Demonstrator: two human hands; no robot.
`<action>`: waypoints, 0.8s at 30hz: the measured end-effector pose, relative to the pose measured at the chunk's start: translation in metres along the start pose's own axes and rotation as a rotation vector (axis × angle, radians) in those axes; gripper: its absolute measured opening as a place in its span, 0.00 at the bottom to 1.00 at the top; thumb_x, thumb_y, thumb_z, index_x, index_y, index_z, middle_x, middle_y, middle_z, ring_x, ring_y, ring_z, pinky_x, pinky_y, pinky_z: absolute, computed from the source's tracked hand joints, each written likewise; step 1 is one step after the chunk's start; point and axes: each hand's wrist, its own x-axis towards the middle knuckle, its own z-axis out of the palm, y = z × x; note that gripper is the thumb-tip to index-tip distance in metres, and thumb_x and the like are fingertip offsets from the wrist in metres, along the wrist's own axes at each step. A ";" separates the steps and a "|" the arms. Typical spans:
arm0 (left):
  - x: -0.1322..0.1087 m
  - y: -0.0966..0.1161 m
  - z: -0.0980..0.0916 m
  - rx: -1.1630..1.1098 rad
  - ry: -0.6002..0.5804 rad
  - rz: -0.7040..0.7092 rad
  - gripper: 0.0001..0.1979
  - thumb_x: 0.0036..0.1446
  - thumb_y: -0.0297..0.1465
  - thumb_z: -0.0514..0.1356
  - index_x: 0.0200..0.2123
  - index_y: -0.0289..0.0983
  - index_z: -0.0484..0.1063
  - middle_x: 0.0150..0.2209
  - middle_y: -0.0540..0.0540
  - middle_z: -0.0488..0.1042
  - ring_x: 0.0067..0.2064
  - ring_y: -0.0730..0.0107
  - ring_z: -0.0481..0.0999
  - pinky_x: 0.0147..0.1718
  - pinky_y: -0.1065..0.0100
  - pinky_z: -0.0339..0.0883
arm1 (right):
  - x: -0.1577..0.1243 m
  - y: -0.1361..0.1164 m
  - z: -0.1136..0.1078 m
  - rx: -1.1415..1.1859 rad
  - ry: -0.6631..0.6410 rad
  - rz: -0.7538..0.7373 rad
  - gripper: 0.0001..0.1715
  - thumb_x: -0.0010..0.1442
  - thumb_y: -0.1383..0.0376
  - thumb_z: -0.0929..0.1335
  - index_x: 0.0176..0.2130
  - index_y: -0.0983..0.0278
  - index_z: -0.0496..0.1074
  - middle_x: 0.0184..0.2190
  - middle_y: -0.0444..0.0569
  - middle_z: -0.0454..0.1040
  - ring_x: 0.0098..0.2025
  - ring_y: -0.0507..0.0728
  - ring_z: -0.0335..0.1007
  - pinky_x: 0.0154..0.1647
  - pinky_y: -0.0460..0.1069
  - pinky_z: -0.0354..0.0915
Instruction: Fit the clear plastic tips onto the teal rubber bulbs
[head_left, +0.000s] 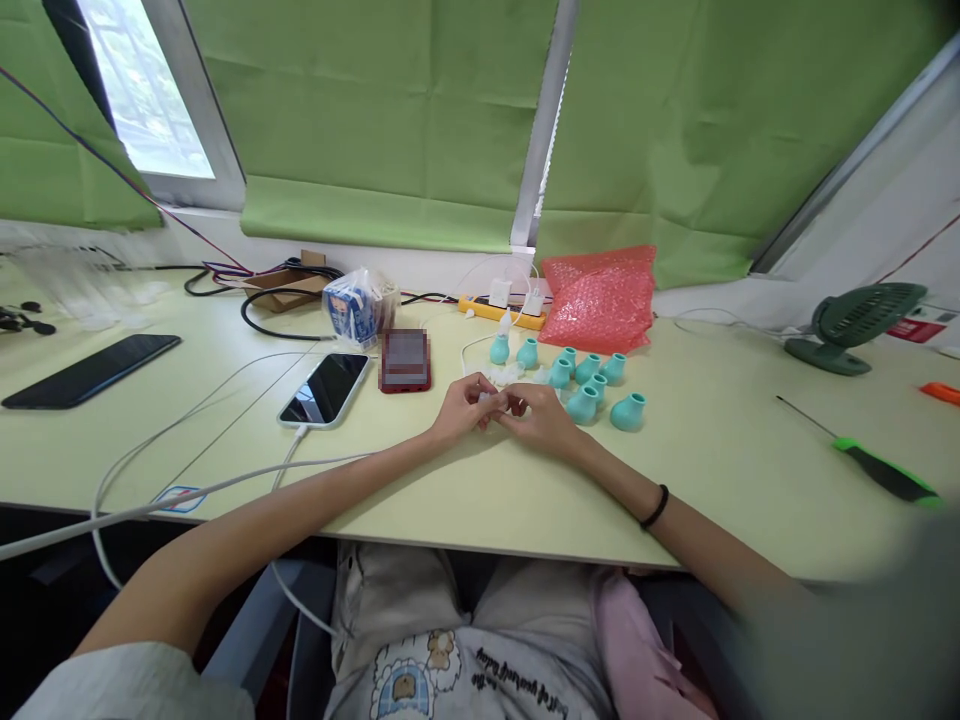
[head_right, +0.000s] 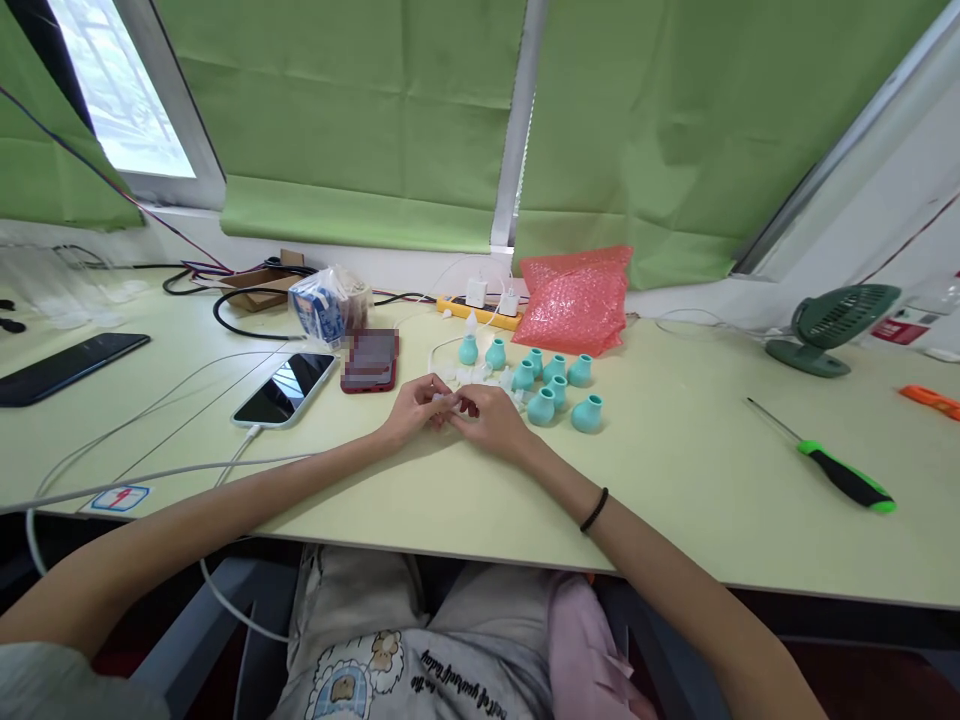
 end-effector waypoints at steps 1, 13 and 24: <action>-0.001 -0.001 0.000 0.018 -0.002 0.012 0.10 0.47 0.35 0.57 0.25 0.34 0.60 0.17 0.54 0.64 0.16 0.81 0.61 0.16 0.77 0.57 | 0.000 -0.001 -0.001 -0.015 -0.022 -0.004 0.07 0.49 0.64 0.65 0.23 0.65 0.64 0.18 0.42 0.64 0.20 0.48 0.58 0.22 0.44 0.55; 0.015 0.005 0.025 0.201 0.164 0.233 0.06 0.48 0.32 0.55 0.29 0.37 0.62 0.19 0.56 0.61 0.20 0.79 0.58 0.23 0.75 0.51 | 0.002 0.015 -0.003 -0.089 0.033 0.098 0.02 0.49 0.68 0.61 0.26 0.65 0.60 0.19 0.44 0.63 0.21 0.50 0.56 0.23 0.45 0.50; 0.018 -0.005 0.024 0.080 0.127 0.130 0.06 0.46 0.32 0.54 0.24 0.36 0.59 0.15 0.57 0.57 0.17 0.81 0.55 0.18 0.78 0.50 | -0.006 0.011 0.010 0.084 0.023 0.193 0.05 0.53 0.65 0.60 0.27 0.64 0.61 0.17 0.41 0.62 0.20 0.49 0.56 0.22 0.43 0.52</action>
